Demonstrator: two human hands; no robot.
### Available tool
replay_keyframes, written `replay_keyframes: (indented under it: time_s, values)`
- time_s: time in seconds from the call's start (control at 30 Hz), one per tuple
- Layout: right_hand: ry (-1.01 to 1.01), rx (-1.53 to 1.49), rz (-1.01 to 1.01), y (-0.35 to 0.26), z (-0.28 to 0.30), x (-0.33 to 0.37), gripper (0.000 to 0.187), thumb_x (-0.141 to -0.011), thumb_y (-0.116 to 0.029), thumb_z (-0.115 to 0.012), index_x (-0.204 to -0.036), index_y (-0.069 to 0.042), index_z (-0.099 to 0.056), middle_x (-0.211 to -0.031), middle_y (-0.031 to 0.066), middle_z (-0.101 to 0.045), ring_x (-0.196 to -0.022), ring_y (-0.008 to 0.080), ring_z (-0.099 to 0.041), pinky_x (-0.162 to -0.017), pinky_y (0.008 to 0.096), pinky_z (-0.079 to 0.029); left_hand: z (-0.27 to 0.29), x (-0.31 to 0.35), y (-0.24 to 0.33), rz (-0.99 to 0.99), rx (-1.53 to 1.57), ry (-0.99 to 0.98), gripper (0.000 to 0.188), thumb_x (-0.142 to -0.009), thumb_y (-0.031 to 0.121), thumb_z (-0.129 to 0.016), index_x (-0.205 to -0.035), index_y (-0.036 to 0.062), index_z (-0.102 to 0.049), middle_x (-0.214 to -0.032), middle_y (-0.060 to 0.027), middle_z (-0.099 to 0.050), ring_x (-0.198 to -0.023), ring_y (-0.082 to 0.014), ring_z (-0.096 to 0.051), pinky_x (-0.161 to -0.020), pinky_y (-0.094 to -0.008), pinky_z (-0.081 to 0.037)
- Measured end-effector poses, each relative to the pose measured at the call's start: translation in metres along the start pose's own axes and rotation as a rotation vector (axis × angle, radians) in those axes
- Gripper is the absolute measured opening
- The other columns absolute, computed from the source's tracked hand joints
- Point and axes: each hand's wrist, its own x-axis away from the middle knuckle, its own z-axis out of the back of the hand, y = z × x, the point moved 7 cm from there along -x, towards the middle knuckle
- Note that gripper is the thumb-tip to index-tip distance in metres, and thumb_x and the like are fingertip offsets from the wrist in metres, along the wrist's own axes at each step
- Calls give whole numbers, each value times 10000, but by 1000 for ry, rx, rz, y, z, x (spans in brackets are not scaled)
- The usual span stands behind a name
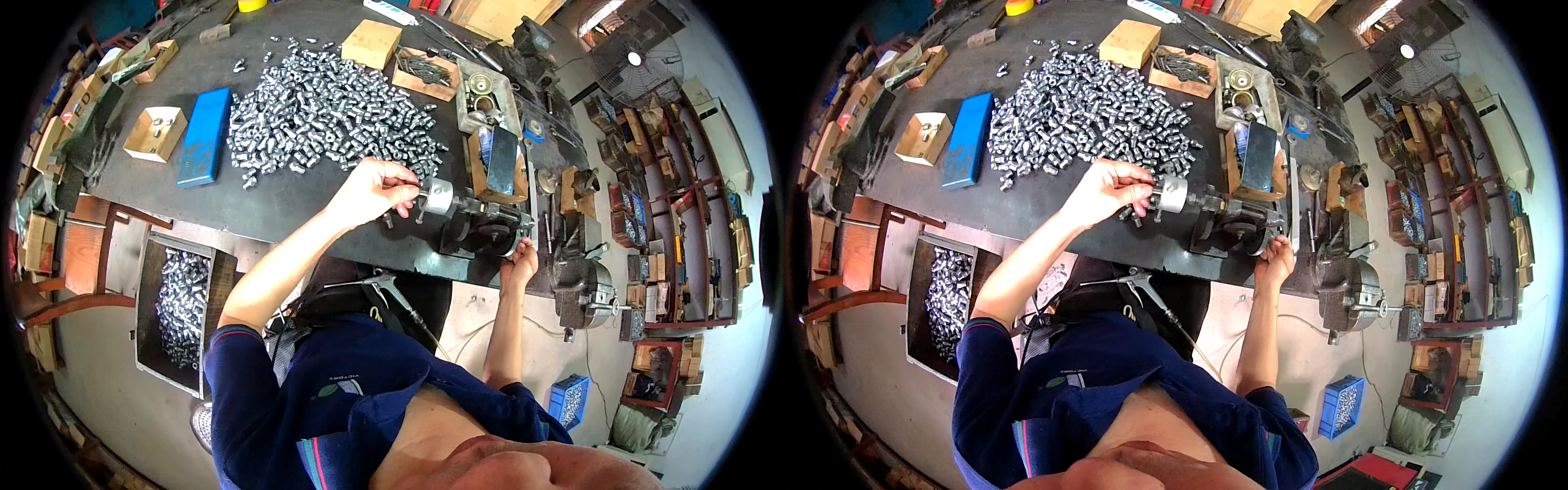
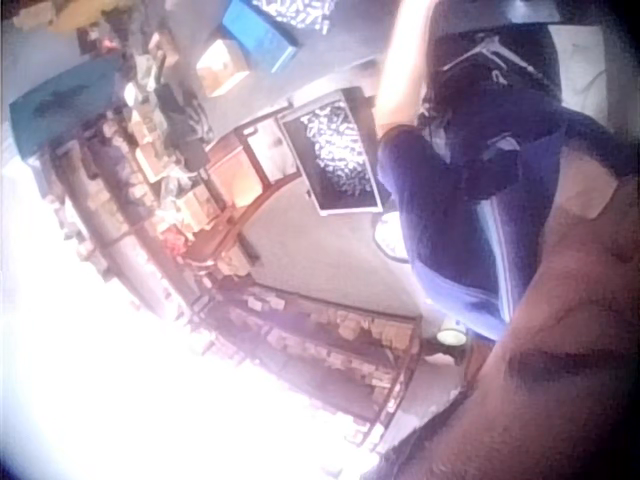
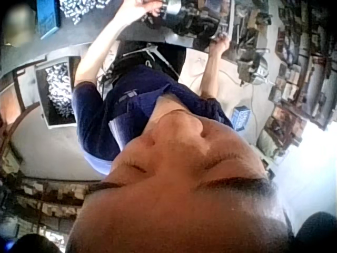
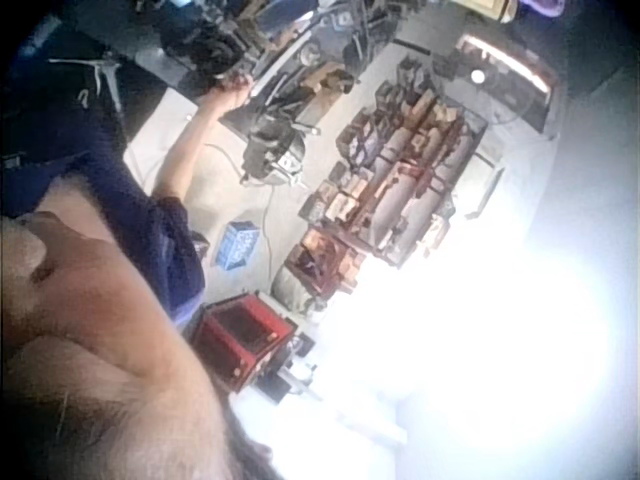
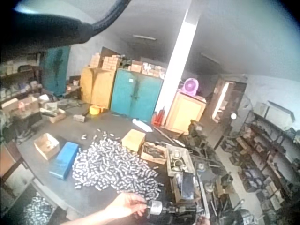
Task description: The person operates a bench-mounted lathe to machine small cylindrical metal parts. They pick up parts from a pile on the table, insert them into the lathe chuck, and use a hand tool to tighten the chuck. After machining, they remove the parts and place them back on the table.
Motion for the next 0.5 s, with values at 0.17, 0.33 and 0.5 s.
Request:
replay_keyframes:
  time_s: [0.17, 0.33, 0.5]
  values:
    - [-62, -7, 11, -9, 1, 10, 88, -788, -82, -408, -821, -32, -472, -563, -29, -364, -442, 68, -252, -446, 228, -218, -1, -3, 2, 6, -92, -38, 94, -768, -20, -577, -851, -62, -590, -675, -65, -592, -551, -101, -561, -514, -221, -459]
    - [-139, 9, -24, -46, -19, 31, 65, -741, -44, -416, -780, -41, -467, -518, -20, -320, -403, 71, -219, -409, 234, -176, -3, -3, 10, -95, -147, -39, 120, -735, -56, -592, -854, -42, -597, -692, -48, -598, -596, -83, -560, -556, -217, -462]
    - [-264, -9, 71, -87, -65, 14, 106, -752, -119, -373, -722, -42, -441, -516, -22, -297, -392, 71, -229, -345, 215, -184, -3, -2, 10, -81, -221, -64, 150, -707, -60, -620, -853, -30, -602, -734, -58, -620, -659, -95, -580, -612, -218, -472]
